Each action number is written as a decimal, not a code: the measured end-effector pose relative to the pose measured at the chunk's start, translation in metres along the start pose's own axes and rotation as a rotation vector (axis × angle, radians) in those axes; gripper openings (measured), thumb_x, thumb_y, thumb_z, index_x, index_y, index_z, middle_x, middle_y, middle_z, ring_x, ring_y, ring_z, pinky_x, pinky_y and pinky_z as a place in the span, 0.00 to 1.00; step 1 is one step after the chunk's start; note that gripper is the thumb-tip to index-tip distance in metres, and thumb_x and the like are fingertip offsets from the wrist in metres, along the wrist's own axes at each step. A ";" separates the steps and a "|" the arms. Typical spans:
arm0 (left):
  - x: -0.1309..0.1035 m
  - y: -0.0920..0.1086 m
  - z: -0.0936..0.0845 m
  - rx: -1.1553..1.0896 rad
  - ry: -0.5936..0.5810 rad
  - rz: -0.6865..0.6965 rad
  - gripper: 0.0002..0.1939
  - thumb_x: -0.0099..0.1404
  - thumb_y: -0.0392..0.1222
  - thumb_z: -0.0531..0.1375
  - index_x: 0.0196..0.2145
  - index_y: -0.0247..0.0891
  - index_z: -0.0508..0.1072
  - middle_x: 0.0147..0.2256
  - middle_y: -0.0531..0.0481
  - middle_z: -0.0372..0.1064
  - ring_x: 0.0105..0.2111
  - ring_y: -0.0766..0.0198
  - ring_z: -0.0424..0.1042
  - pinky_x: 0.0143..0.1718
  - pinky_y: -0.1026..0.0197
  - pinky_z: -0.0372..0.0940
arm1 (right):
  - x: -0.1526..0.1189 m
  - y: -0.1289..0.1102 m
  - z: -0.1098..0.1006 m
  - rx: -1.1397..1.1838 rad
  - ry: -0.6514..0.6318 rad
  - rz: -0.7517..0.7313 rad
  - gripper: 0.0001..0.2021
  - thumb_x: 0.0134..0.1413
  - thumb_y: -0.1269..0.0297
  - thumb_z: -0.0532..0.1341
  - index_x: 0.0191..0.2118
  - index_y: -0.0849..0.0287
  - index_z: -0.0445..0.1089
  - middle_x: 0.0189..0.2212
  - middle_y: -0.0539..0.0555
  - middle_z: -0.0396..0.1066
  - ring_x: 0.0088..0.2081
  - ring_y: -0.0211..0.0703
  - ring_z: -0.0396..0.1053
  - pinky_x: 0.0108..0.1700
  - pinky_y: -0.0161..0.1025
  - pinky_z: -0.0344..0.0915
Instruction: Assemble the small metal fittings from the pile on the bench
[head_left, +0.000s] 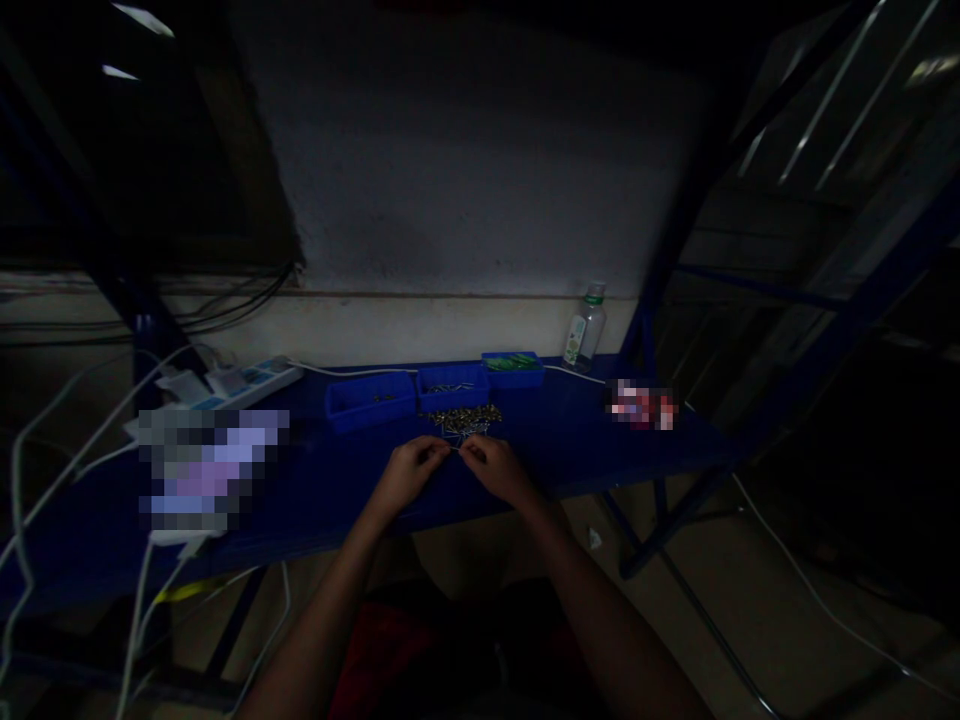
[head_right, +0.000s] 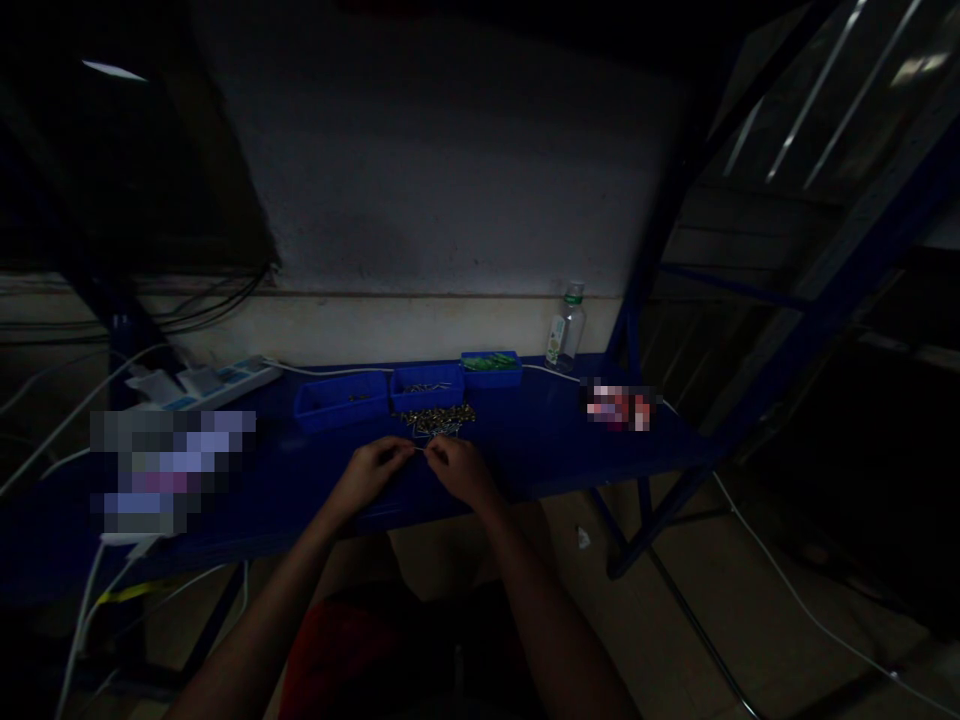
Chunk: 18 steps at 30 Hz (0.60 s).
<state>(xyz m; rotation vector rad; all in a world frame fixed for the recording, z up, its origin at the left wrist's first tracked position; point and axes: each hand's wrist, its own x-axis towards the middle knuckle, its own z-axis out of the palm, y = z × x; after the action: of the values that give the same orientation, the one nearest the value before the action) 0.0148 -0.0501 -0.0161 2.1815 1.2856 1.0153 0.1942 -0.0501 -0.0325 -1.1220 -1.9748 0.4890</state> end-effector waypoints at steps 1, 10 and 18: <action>0.000 0.000 0.000 -0.016 0.001 -0.001 0.15 0.62 0.48 0.53 0.36 0.37 0.73 0.33 0.49 0.72 0.34 0.62 0.70 0.36 0.63 0.63 | 0.000 0.000 0.000 -0.019 -0.015 -0.012 0.06 0.56 0.65 0.53 0.33 0.55 0.67 0.30 0.49 0.70 0.32 0.37 0.67 0.35 0.31 0.59; 0.000 0.000 0.002 -0.084 -0.039 0.032 0.13 0.60 0.47 0.55 0.35 0.36 0.72 0.33 0.49 0.72 0.33 0.63 0.69 0.36 0.63 0.63 | -0.001 0.000 0.000 -0.128 -0.068 -0.063 0.06 0.56 0.65 0.54 0.33 0.57 0.68 0.30 0.49 0.68 0.32 0.35 0.65 0.35 0.31 0.57; -0.001 0.002 0.000 -0.056 -0.008 0.040 0.09 0.60 0.43 0.54 0.34 0.36 0.70 0.33 0.51 0.70 0.34 0.64 0.68 0.37 0.64 0.61 | 0.000 0.001 0.003 -0.100 -0.059 -0.062 0.06 0.56 0.64 0.54 0.35 0.56 0.68 0.32 0.50 0.70 0.34 0.36 0.66 0.37 0.31 0.58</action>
<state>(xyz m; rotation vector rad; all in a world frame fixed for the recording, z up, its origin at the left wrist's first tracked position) 0.0161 -0.0519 -0.0149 2.1750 1.2003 1.0449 0.1926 -0.0494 -0.0350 -1.1149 -2.0989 0.3983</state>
